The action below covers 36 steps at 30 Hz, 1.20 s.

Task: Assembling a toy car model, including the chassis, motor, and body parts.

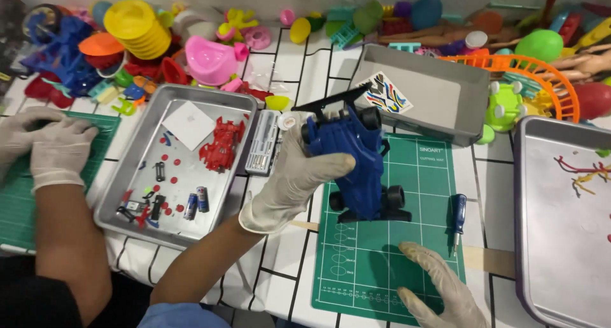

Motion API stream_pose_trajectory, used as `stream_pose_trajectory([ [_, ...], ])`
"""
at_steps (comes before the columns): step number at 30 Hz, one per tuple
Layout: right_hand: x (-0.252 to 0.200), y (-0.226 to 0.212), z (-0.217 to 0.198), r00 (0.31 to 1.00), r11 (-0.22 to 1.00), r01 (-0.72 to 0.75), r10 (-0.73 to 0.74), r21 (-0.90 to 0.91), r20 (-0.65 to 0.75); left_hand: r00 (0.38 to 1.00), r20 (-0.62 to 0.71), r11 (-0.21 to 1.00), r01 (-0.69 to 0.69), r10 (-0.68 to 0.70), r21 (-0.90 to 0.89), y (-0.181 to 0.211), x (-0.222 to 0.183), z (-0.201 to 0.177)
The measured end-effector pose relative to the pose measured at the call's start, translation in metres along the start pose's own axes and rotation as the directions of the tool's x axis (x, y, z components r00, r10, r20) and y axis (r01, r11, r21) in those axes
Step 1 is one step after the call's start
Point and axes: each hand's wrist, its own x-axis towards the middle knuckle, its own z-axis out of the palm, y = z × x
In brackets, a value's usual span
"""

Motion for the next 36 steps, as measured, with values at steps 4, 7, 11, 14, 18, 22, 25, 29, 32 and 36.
stream_pose_trajectory([
  [4,0.004,0.018,-0.002,0.971,0.969,0.24,-0.237,-0.062,0.04,1.0,0.003,0.999,-0.015,0.015,-0.044,0.024,0.005,-0.003],
  [7,0.01,0.021,-0.009,0.942,0.948,0.311,-0.3,-0.061,0.148,0.995,-0.09,0.994,-0.039,0.03,-0.102,0.037,0.008,-0.005],
  [11,0.011,0.021,-0.016,0.921,0.962,0.268,-0.243,-0.042,0.303,0.967,-0.247,0.992,0.035,-0.065,-0.121,0.058,0.006,0.006],
  [14,0.01,-0.002,-0.026,0.879,0.914,0.403,-0.376,-0.036,0.292,0.923,-0.366,0.993,0.116,-0.116,-0.022,0.064,0.005,0.016],
  [18,0.012,-0.017,-0.043,0.871,0.882,0.453,-0.407,-0.131,0.276,0.812,-0.489,0.935,0.353,-0.318,-0.02,0.078,0.004,0.046],
  [22,0.013,-0.033,-0.057,0.819,0.8,0.572,-0.546,-0.182,0.175,0.771,-0.519,0.93,0.307,-0.368,-0.204,0.057,0.006,0.031],
  [25,0.016,-0.033,-0.062,0.776,0.727,0.628,-0.615,-0.278,0.143,0.834,-0.38,0.898,0.273,-0.4,-0.345,0.047,0.006,0.013],
  [29,0.021,-0.032,-0.066,0.844,0.803,0.536,-0.501,-0.261,0.194,0.822,-0.408,0.908,0.291,-0.398,-0.302,0.059,0.004,0.013],
  [32,0.027,-0.021,-0.065,0.848,0.807,0.527,-0.484,-0.266,0.213,0.869,-0.319,0.893,0.253,-0.379,-0.372,0.062,-0.002,0.01],
  [36,0.03,-0.018,-0.063,0.899,0.858,0.424,-0.359,-0.29,0.253,0.773,-0.534,0.935,0.334,-0.342,-0.116,0.068,0.0,0.013],
])
